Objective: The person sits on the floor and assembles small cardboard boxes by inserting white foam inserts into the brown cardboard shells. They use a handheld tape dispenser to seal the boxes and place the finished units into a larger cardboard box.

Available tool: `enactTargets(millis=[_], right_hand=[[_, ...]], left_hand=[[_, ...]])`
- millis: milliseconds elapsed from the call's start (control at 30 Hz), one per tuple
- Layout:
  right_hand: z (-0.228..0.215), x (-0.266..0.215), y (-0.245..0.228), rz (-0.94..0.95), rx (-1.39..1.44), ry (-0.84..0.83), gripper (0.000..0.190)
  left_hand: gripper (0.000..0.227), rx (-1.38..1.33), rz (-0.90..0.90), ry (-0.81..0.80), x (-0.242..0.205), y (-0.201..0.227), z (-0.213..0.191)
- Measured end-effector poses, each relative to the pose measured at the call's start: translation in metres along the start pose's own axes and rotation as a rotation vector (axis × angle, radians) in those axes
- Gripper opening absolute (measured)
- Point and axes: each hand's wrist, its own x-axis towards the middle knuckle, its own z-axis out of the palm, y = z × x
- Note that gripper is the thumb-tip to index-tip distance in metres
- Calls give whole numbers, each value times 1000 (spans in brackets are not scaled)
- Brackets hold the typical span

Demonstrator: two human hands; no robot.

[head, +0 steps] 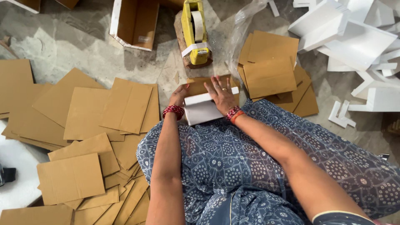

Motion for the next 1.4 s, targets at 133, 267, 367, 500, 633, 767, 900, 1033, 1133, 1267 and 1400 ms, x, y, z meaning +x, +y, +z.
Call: enactTargets(millis=[133,267,367,500,633,767,900,1033,1133,1267,1400], right_hand=[[-1,-1,-6,8,-72,29,68],[-6,-4,-4,36,150,-70,42],[5,-5,-4,35,163,-53,31],[20,3,-5,41,152,43,31],[3,11,17,102,405,-43,47],[-33,9,139,303,395,-15,43],[-60,-22,213,410,-26,-468,89],[-64,-26,228,435,-172,-788,130],[-33,-36,240,414,-215,-700,108],[5,-57,263,400,-296,-171,27],[-50,-68,280,354,-22,-495,34]], left_hand=[[44,343,75,-70,-28,34,2],[52,1004,158,-5,-80,88,33],[63,1429,434,48,-105,86,59],[40,1598,836,202,-88,48,80],[37,1658,964,241,-74,30,77],[40,1603,915,255,-74,35,80],[37,1541,944,237,-75,45,82],[38,1542,955,240,-79,48,83],[40,1531,920,216,-80,51,82],[40,1526,880,199,-82,56,83],[43,1444,873,182,-80,55,82]])
